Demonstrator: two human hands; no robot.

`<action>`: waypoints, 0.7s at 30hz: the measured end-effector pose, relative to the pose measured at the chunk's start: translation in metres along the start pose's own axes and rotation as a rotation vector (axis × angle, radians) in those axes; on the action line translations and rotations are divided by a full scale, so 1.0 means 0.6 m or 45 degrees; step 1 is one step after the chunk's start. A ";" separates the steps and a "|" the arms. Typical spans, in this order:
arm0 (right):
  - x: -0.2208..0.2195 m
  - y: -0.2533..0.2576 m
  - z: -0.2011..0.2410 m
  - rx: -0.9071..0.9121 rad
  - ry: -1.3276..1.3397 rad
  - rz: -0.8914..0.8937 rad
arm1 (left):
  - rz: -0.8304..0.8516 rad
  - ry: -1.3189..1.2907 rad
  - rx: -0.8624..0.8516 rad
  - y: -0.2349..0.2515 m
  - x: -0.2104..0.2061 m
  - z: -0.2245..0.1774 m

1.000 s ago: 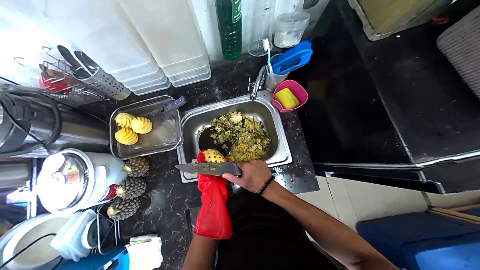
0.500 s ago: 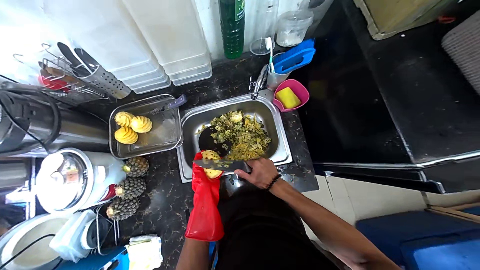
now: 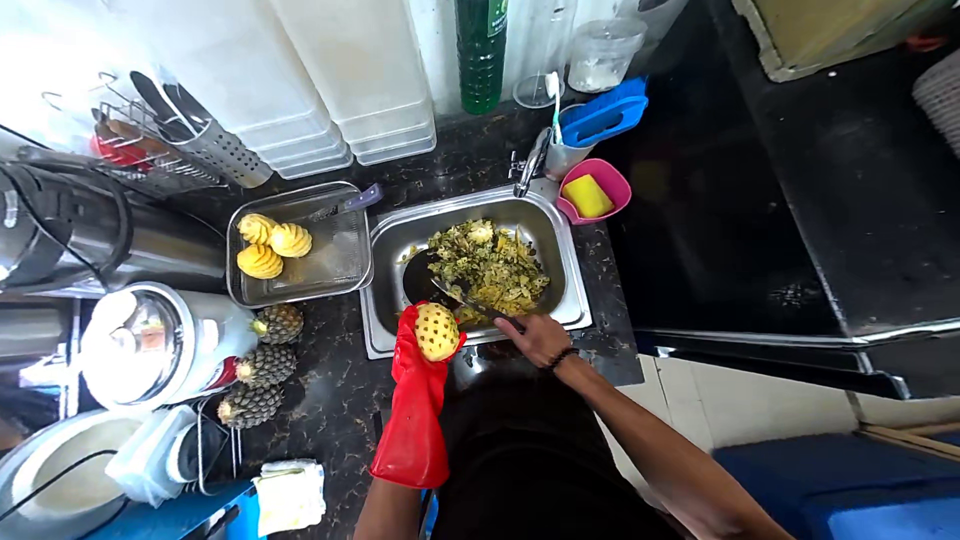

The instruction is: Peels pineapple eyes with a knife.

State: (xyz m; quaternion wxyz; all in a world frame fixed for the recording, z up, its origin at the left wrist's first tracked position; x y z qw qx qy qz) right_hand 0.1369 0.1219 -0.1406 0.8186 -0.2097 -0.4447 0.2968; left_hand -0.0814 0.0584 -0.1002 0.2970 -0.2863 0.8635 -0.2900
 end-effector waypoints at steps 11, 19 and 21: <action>0.019 -0.017 0.099 0.319 -0.073 -0.043 | -0.032 0.310 -0.065 0.000 0.013 0.017; 0.011 -0.022 0.056 0.220 0.054 0.007 | 0.079 0.036 0.027 -0.007 -0.012 -0.002; 0.020 -0.039 0.095 0.307 0.079 0.000 | 0.060 0.153 -0.076 0.006 0.006 0.010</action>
Point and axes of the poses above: each hand's wrist, its own y-axis towards the middle knuckle, its own x-axis out of the back of the hand, z = x × y, the point moved 7 cm from there along y, towards the middle knuckle, and after that the axes turned 3 degrees about x, right-handed, at the moved point
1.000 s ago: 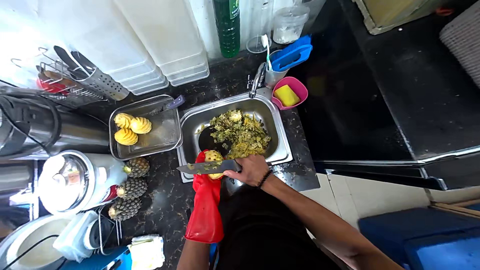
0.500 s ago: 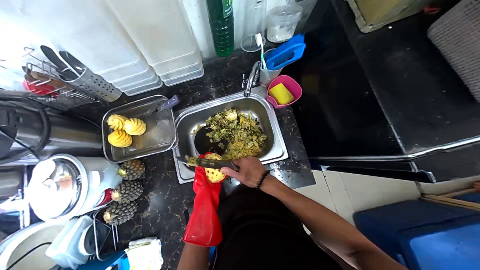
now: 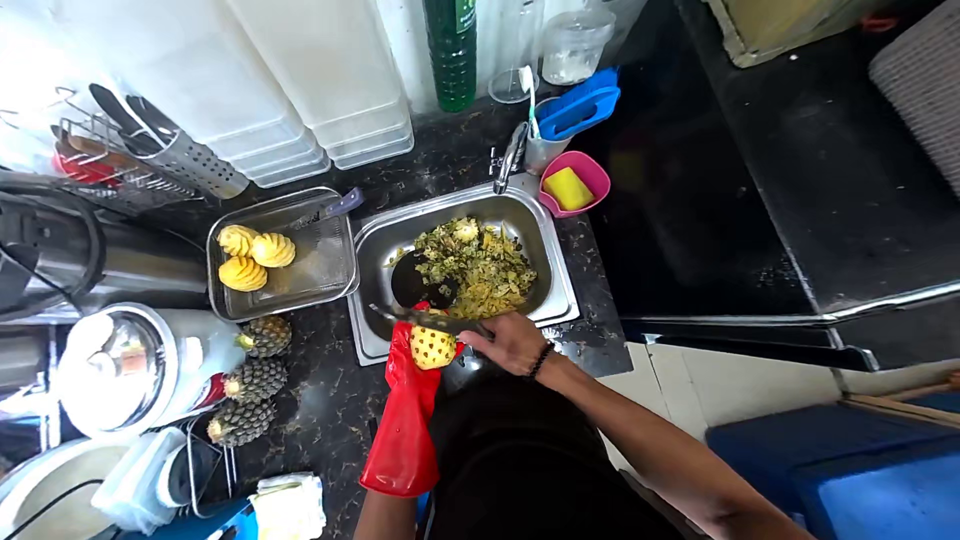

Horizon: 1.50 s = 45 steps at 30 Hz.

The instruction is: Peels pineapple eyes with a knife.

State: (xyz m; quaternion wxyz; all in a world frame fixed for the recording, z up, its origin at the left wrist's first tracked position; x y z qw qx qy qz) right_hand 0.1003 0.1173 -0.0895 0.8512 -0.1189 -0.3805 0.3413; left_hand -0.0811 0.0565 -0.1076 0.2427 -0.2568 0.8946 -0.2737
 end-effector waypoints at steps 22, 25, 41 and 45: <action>-0.008 0.005 -0.099 -0.308 0.102 -0.021 | 0.251 -0.473 0.304 0.032 -0.038 0.022; -0.003 0.002 -0.040 -0.197 0.001 -0.023 | 0.082 -0.476 0.325 0.037 -0.047 0.030; 0.018 0.001 -0.048 -0.245 -0.275 -0.079 | 0.034 -0.078 -0.076 -0.008 -0.021 -0.003; 0.015 -0.010 -0.003 -0.109 -0.203 -0.046 | -0.064 0.044 -0.055 -0.006 -0.019 0.003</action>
Point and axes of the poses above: each hand's wrist, its own y-axis towards the middle knuckle, its own x-axis out of the back of the hand, z = x × y, the point moved 7 cm from there along y, towards the middle knuckle, and after that the axes turned 3 degrees about x, right-handed, at the moved point
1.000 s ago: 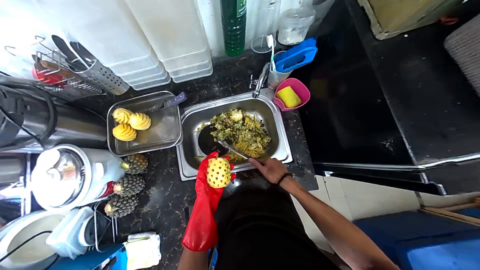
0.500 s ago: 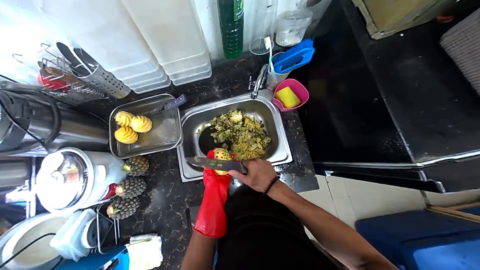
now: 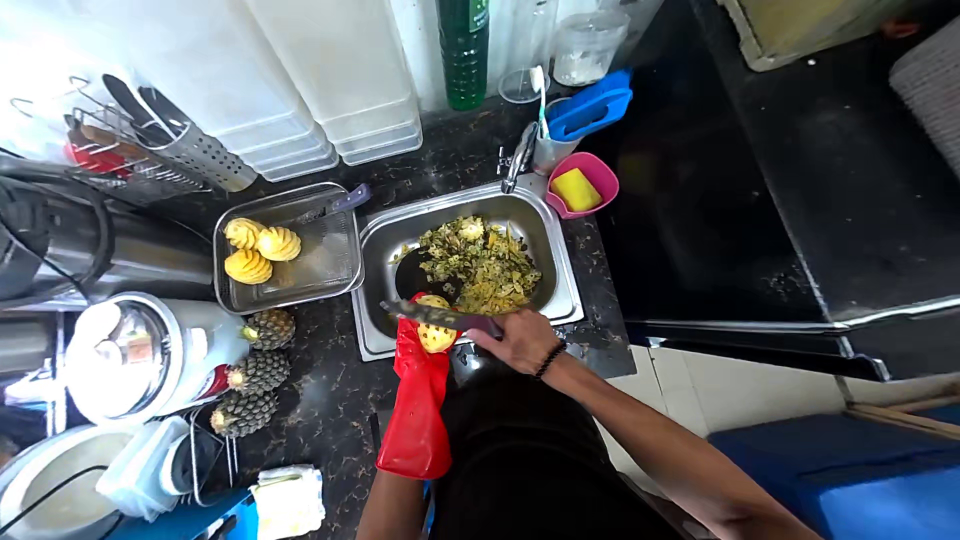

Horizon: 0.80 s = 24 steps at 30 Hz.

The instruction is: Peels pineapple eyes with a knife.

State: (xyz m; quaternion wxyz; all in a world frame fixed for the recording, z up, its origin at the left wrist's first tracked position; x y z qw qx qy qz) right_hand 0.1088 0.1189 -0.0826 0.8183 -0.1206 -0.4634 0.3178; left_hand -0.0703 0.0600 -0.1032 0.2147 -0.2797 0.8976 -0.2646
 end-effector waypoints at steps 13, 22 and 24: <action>-0.020 0.018 -0.018 -0.033 -0.038 0.047 | -0.017 -0.077 0.010 0.004 0.011 -0.002; -0.004 0.030 0.002 0.066 -0.035 -0.023 | 0.116 -0.050 0.060 0.015 0.011 -0.010; -0.010 0.037 -0.040 -0.018 -0.012 -0.020 | 0.146 -0.137 0.123 0.011 0.005 -0.017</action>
Point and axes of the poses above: each hand's wrist, its own y-axis towards the middle knuckle, its own x-axis out of the back of the hand, z = x × y, the point moved 7 cm from there along y, towards the middle knuckle, and after that the axes turned 3 degrees about x, right-handed, at the moved point
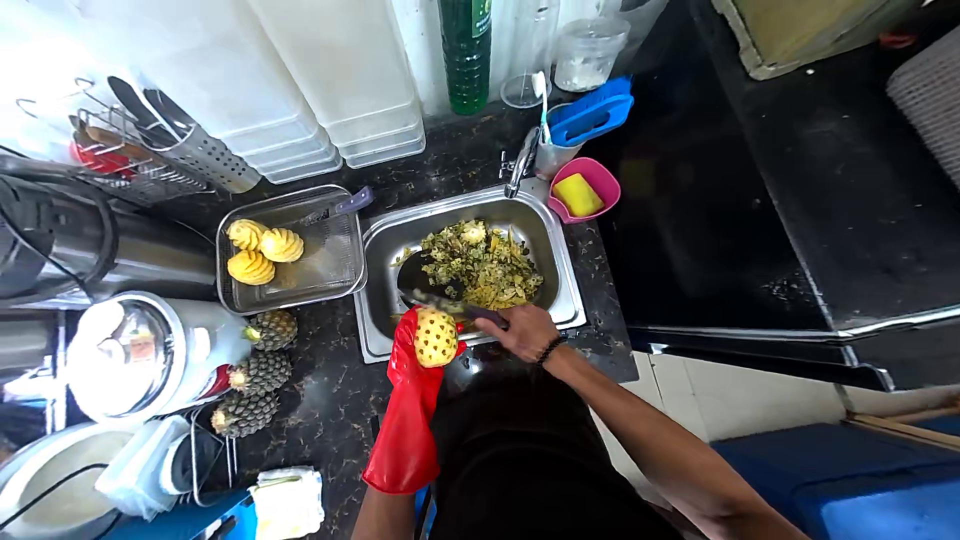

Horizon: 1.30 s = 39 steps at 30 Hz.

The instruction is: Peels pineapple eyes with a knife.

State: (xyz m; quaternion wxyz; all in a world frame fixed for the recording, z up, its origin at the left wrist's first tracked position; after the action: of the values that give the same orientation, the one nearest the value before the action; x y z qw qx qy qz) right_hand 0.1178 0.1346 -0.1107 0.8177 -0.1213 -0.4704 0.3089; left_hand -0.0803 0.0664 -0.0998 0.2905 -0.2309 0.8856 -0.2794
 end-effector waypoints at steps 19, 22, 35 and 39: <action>-0.021 0.008 -0.093 -0.349 0.365 -0.052 | 0.206 -0.524 0.182 0.020 0.005 0.011; -0.081 0.017 -0.131 -0.594 0.928 0.107 | 0.204 -0.619 0.260 0.026 -0.002 0.026; 0.031 -0.041 0.096 0.107 -0.124 0.045 | -0.068 -0.127 -0.101 -0.006 -0.024 0.026; 0.025 -0.040 0.097 0.114 -0.191 -0.010 | -0.137 0.333 -0.248 -0.028 -0.017 0.014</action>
State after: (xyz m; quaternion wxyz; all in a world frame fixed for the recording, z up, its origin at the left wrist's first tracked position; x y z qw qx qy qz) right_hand 0.0839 0.1196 -0.0579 0.7861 -0.0593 -0.5164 0.3346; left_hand -0.0637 0.0570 -0.0910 0.1335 -0.2668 0.9250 -0.2352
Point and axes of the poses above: each hand's wrist, its own y-axis towards the middle knuckle, its own x-axis out of the back of the hand, z = x × y, the point moved 7 cm from there along y, towards the middle knuckle, and after that the axes turned 3 degrees about x, right-handed, at the moved point
